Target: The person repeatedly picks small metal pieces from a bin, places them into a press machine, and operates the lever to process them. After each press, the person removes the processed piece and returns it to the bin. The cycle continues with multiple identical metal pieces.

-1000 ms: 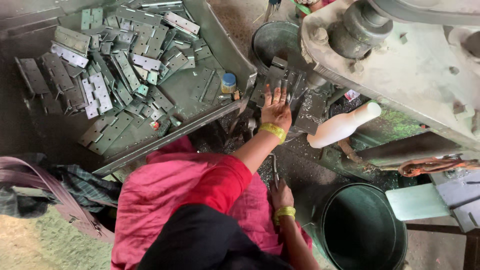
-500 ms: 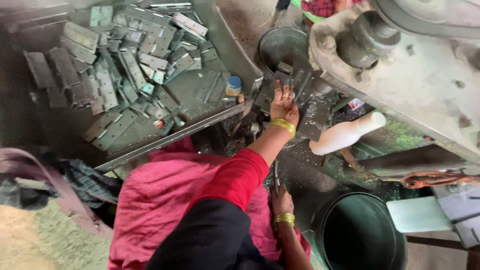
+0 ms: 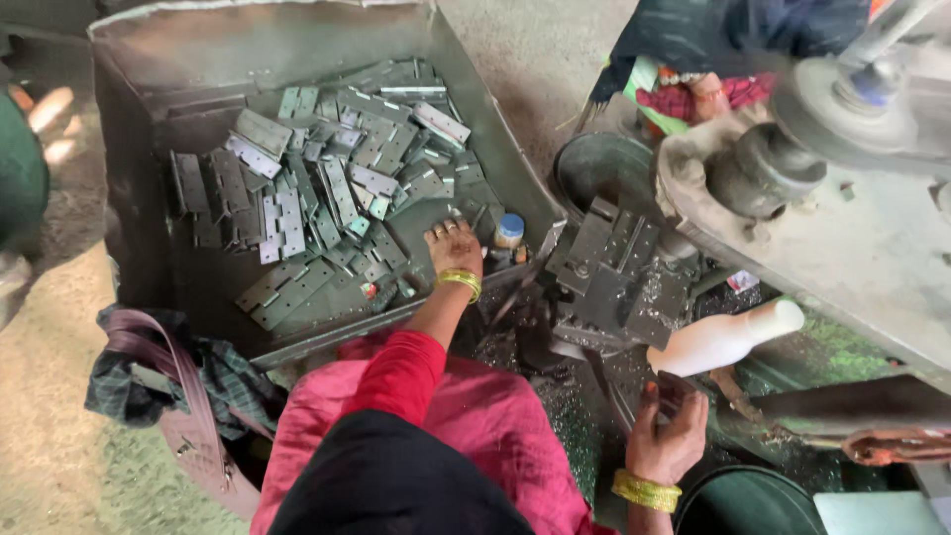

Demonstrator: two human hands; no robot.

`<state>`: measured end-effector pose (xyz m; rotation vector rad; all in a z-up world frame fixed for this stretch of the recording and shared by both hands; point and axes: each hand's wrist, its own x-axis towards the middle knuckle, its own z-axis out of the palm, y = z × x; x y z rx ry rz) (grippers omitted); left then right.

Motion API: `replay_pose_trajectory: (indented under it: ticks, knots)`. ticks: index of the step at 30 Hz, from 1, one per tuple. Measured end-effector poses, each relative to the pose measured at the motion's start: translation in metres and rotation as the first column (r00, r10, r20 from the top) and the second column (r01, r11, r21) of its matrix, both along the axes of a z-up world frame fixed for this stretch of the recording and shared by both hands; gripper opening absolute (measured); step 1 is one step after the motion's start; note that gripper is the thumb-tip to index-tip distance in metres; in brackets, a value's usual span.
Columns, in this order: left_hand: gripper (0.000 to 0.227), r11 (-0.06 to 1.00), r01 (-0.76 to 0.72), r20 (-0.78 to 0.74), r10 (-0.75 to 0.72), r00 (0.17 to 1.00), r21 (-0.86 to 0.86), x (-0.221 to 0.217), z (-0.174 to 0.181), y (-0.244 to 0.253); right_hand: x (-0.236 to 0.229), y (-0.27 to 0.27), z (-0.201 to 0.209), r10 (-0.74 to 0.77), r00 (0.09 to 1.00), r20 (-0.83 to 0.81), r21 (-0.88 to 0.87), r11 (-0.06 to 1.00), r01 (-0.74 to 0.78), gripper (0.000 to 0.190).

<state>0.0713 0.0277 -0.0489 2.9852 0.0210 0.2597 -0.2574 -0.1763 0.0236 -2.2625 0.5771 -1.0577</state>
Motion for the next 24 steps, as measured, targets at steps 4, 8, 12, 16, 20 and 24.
replay_pose_trajectory:
  ticks: [4, 8, 12, 16, 20, 24]
  knots:
    - [0.096, 0.979, -0.16, -0.253, 0.124, 0.959, -0.128, 0.04, 0.011, 0.002, 0.009, 0.002, 0.012, -0.069, 0.998, -0.016, -0.077, 0.995, 0.067, 0.018]
    - [0.091, 0.841, -0.355, -0.47, 0.14, 0.872, -0.409, 0.049, 0.005, 0.026, 0.007, 0.0, 0.005, -0.063, 0.997, -0.038, -0.06, 0.996, 0.061, 0.019]
    - [0.027, 0.962, -0.054, 0.066, 0.074, 0.995, -0.267, 0.035, -0.019, 0.05, 0.008, -0.007, 0.001, -0.071, 0.993, -0.095, -0.05, 0.997, 0.066, 0.02]
    - [0.023, 0.942, 0.302, 0.223, -0.33, 0.917, 0.149, 0.003, -0.025, 0.078, 0.009, -0.006, 0.002, -0.043, 0.997, -0.07, 0.034, 0.998, 0.045, 0.02]
    - [0.025, 0.983, 0.181, 0.058, -0.179, 0.982, -0.035, -0.012, 0.018, 0.083, 0.0, -0.005, 0.005, -0.027, 0.999, -0.045, 0.111, 0.993, 0.032, 0.019]
    - [0.022, 0.923, 0.363, 0.147, -0.345, 0.927, -0.128, -0.034, 0.063, 0.055, 0.013, -0.003, 0.008, -0.023, 0.999, -0.044, 0.101, 0.995, 0.027, 0.018]
